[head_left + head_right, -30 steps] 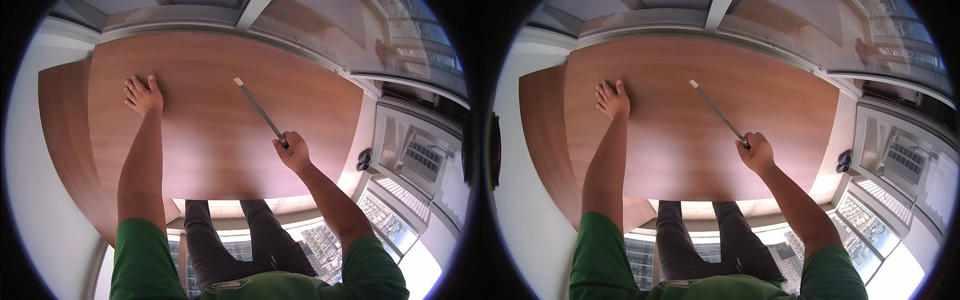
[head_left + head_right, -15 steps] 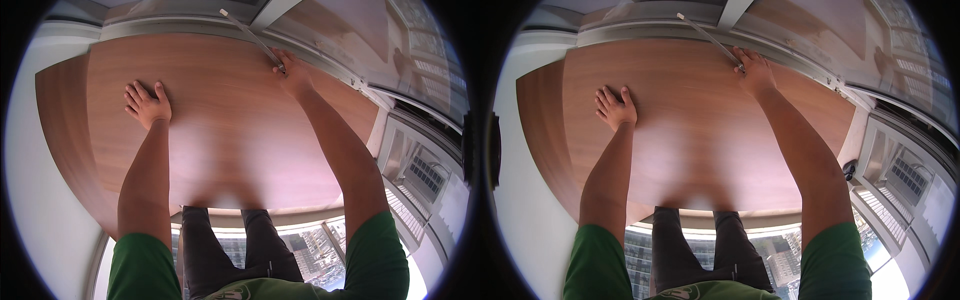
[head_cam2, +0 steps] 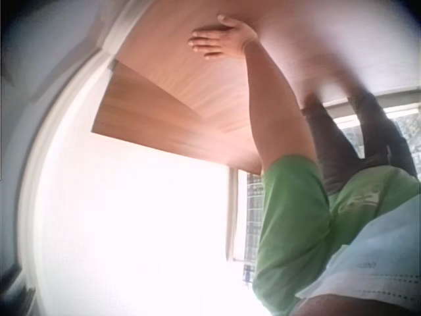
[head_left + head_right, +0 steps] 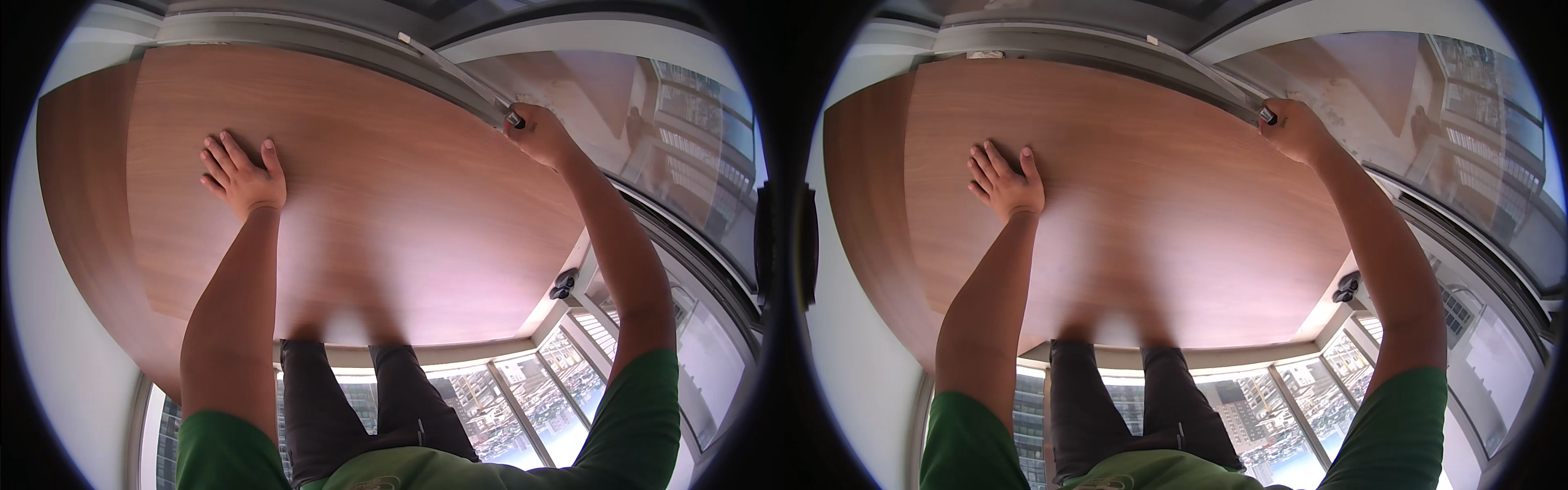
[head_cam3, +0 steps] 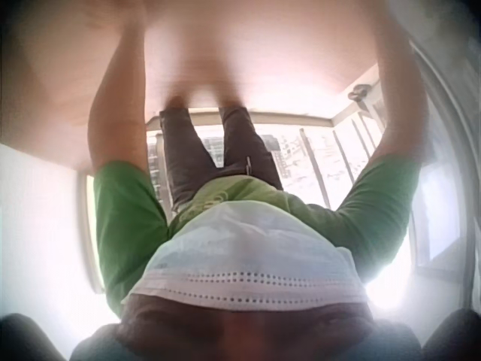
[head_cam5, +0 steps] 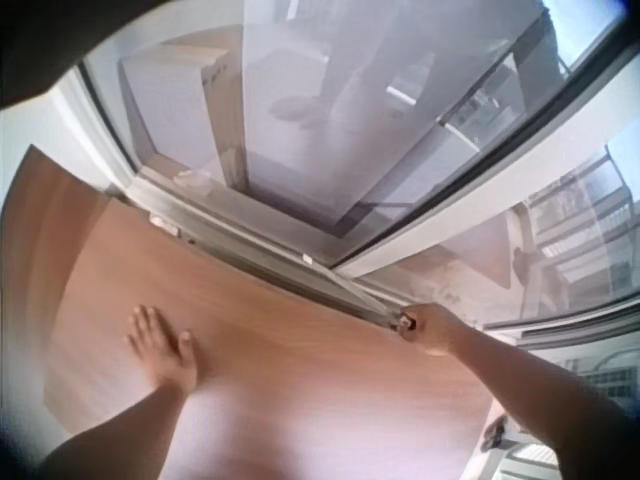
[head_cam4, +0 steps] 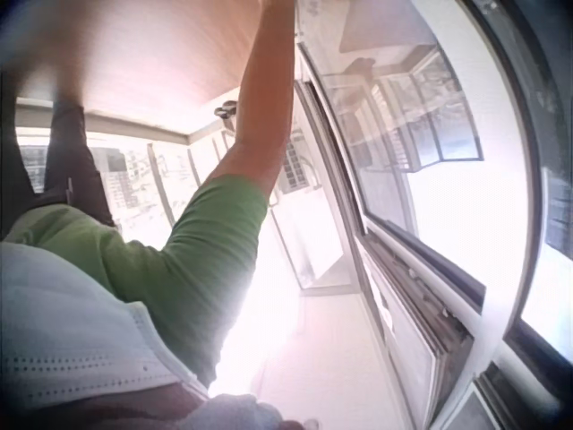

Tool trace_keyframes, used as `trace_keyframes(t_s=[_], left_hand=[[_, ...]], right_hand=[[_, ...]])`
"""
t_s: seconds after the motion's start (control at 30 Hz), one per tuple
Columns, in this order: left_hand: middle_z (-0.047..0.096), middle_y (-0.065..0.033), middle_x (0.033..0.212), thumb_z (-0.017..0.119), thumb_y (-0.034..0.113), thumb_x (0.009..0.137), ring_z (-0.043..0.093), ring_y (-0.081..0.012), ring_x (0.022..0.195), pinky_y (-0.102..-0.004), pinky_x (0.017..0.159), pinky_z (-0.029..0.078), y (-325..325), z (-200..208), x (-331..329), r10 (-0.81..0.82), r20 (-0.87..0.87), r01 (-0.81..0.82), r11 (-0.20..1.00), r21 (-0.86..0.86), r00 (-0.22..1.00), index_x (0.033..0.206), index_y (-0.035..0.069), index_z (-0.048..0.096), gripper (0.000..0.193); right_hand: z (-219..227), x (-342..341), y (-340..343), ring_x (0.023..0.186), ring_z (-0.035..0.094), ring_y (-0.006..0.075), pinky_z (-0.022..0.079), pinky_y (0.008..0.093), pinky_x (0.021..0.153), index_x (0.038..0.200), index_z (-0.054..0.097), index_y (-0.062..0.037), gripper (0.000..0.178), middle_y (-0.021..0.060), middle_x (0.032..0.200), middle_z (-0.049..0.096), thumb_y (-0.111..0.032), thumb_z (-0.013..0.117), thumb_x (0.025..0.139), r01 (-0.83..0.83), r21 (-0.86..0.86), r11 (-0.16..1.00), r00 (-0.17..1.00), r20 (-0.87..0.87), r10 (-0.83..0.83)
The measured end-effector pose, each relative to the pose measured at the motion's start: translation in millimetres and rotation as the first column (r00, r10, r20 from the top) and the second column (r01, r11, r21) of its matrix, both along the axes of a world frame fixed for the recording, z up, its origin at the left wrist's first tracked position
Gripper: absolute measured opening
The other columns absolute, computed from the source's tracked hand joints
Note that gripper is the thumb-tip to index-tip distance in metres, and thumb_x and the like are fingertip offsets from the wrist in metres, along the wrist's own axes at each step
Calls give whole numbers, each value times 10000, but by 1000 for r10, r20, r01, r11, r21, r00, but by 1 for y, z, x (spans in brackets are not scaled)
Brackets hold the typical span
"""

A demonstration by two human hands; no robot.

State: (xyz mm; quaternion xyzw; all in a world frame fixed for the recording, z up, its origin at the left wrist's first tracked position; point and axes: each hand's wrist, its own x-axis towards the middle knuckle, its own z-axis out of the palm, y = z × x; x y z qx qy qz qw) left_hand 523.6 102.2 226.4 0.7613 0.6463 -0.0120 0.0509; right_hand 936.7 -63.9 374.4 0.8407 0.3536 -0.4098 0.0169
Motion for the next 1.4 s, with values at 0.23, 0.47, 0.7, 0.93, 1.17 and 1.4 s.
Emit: trace_keyframes(t_s=[0.23, 0.47, 0.7, 0.93, 1.17, 1.4], left_hand=[[106, -135, 1709, 338, 642, 1011, 55, -313, 1581, -541, 1254, 22, -2, 3, 2, -14, 2, 14, 1000, -6, 1000, 1625, 89, 176, 842], [115, -139, 1706, 339, 647, 1008, 57, -318, 1580, -546, 1253, 27, -2, 2, 3, -17, 5, 17, 1000, -9, 1000, 1624, 86, 177, 849], [115, -138, 1706, 340, 644, 1009, 57, -318, 1580, -544, 1254, 35, 0, 0, -1, -17, 1, 17, 1000, 5, 1000, 1622, 86, 178, 845], [114, -135, 1707, 339, 642, 1009, 59, -313, 1580, -543, 1254, 34, -1, 1, 1, -14, 2, 14, 1000, -4, 1000, 1624, 92, 179, 840], [114, -132, 1707, 338, 649, 1006, 67, -311, 1579, -544, 1255, 35, 0, -1, -3, -20, 2, 20, 1000, 4, 1000, 1625, 104, 177, 840], [118, -122, 1706, 335, 654, 1006, 74, -304, 1578, -544, 1256, 42, -2, 0, -2, -22, 13, 22, 1000, 17, 1000, 1628, 115, 171, 839]], right_hand=[[-44, -6, 19, 783, 636, 272, 504, 383, 741, 1232, 685, -117, 401, 164, 877, 688, -74, 592, 844, -71, -10, 997, 997, 17, 72], [-68, 4, 1, 728, 607, 227, 495, 353, 718, 1261, 677, -138, 431, 135, 843, 674, -82, 596, 841, 5, 109, 994, 999, -45, 0], [-69, 4, -2, 680, 579, 218, 488, 345, 692, 1254, 676, -139, 413, 138, 781, 637, -95, 607, 850, -40, 126, 991, 998, -38, 46], [-55, -4, 3, 701, 614, 303, 491, 396, 680, 1137, 678, -129, 255, 151, 786, 656, -196, 681, 891, -113, 201, 973, 993, 68, 101], [-5, -8, 8, 630, 617, 257, 477, 404, 613, 1000, 625, -65, 257, 117, 748, 637, -311, 677, 950, -216, -89, 972, 969, 104, 225], [42, -15, 23, 613, 556, 123, 475, 331, 564, 1010, 594, -95, 400, 9, 674, 499, -489, 536, 1037, 104, -363, 926, 958, -212, -191]])
